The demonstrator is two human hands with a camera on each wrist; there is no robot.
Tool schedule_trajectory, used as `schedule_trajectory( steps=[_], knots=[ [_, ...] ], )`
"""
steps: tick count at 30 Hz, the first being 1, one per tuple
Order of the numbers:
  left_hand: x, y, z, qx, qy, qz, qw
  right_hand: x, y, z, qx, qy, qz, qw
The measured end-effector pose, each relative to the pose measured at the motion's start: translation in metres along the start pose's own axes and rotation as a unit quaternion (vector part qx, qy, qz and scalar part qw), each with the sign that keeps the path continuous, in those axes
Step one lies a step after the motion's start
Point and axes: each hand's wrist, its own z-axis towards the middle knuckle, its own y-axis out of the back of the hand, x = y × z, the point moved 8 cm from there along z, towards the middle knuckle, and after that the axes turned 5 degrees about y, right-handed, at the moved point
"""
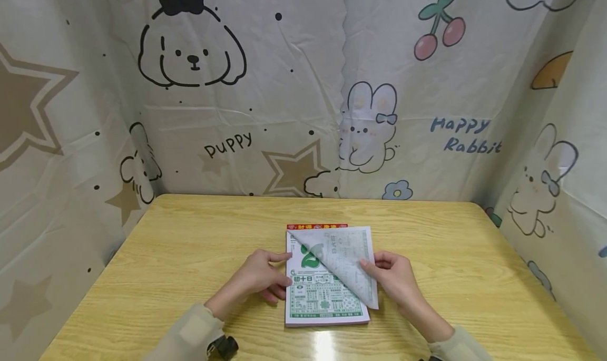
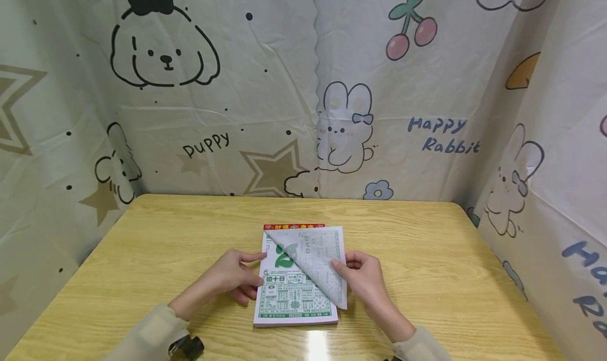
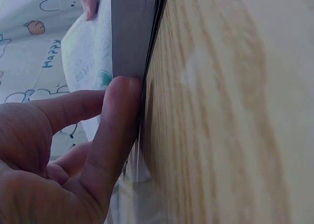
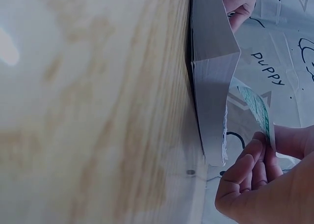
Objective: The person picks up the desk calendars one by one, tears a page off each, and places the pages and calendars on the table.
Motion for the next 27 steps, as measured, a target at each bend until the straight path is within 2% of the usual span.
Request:
schedule_trajectory(
  steps=[27],
  knots=[
    [0.0052,0.0002,0.0055,-0.004,0.025,-0.015,0.9996,-0.0095,0.0056,0.001,0.006,-0.026,0.005,1.0]
  ],
)
